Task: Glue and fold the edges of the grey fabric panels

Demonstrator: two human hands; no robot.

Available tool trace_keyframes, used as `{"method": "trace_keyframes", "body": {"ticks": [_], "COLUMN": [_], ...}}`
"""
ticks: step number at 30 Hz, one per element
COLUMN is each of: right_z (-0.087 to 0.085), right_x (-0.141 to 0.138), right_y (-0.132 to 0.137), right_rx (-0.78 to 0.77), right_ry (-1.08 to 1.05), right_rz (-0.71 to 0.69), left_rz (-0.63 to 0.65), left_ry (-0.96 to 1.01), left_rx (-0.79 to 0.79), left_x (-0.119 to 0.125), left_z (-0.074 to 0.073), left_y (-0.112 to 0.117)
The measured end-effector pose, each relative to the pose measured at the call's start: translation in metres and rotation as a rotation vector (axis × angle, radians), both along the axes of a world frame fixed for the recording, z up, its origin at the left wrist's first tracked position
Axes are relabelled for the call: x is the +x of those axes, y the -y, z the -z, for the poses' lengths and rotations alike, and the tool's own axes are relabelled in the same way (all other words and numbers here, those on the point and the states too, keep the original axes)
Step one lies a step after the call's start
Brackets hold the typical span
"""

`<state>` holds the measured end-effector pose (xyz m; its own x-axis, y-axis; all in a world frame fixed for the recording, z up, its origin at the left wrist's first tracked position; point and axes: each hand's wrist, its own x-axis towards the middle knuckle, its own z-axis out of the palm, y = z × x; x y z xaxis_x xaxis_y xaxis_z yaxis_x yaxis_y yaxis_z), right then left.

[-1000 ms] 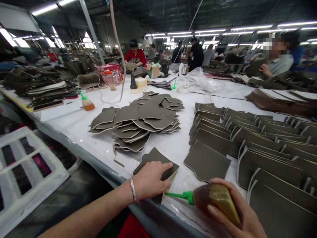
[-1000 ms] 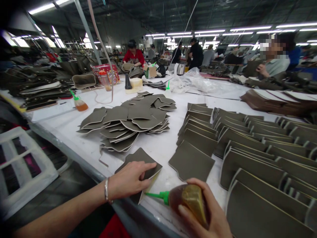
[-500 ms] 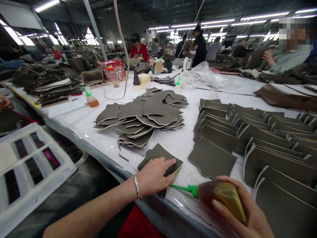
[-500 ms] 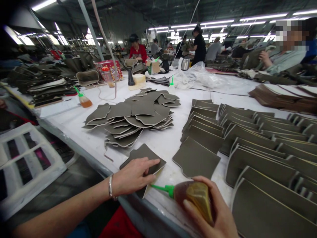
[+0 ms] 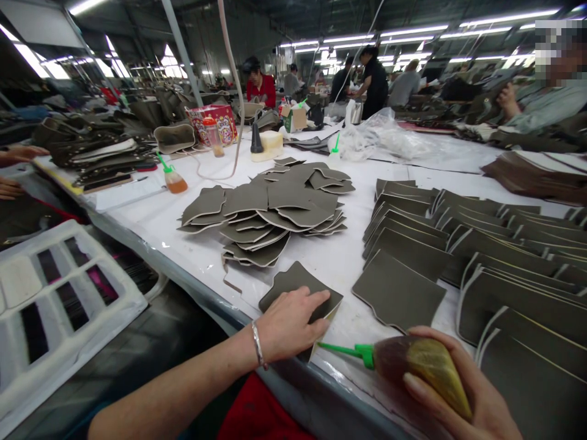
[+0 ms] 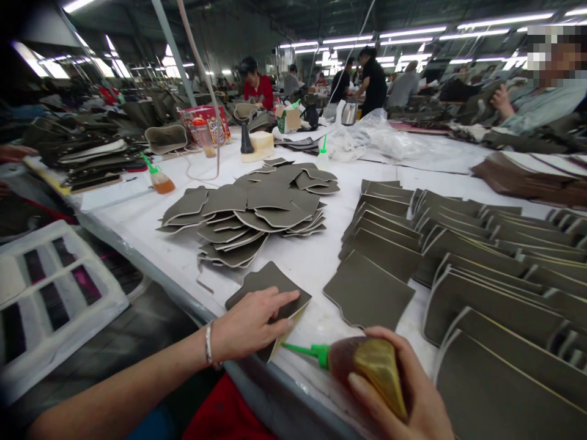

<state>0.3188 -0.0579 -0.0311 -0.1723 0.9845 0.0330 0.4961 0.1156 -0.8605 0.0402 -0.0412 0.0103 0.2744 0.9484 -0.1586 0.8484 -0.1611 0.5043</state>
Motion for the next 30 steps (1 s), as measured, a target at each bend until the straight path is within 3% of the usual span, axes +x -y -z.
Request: {"method": "trace_keyframes", "body": {"ticks": [3, 8, 11, 13, 16, 18, 21, 26, 30], "right_z": [-0.001, -0.011, -0.009, -0.006, -0.006, -0.01, -0.016, -0.014, -0.013], "right_x": [0.001, -0.019, -0.017, -0.012, -0.012, -0.017, -0.019, -0.006, -0.01], "right_y": [-0.004, 0.007, 0.005, 0.002, 0.003, 0.003, -0.006, -0.023, -0.017], "right_rx": [0.065, -0.074, -0.032, 0.008, -0.078, -0.1, 0.037, 0.237, 0.201], "right_ry": [0.033, -0.114, -0.064, -0.016, -0.072, -0.115, -0.039, 0.059, 0.037], "right_rz": [0.021, 0.018, 0.084, 0.065, -0.039, -0.026, 0.087, 0.161, 0.161], "left_rz": [-0.004, 0.003, 0.0, -0.001, 0.005, 0.011, 0.02, 0.041, 0.038], "left_ry": [-0.002, -0.002, -0.003, -0.004, -0.002, 0.0, 0.002, 0.007, 0.014], "left_rx": [-0.008, -0.03, -0.035, -0.036, -0.037, -0.037, -0.036, -0.047, -0.049], "left_x": [0.001, 0.001, 0.001, 0.001, 0.0, 0.0, 0.001, 0.003, 0.003], "left_z": [0.0, -0.002, -0.002, -0.001, 0.0, 0.0, -0.001, -0.003, -0.002], "left_y": [0.0, 0.0, -0.001, -0.001, -0.001, -0.002, -0.004, -0.007, -0.008]}}
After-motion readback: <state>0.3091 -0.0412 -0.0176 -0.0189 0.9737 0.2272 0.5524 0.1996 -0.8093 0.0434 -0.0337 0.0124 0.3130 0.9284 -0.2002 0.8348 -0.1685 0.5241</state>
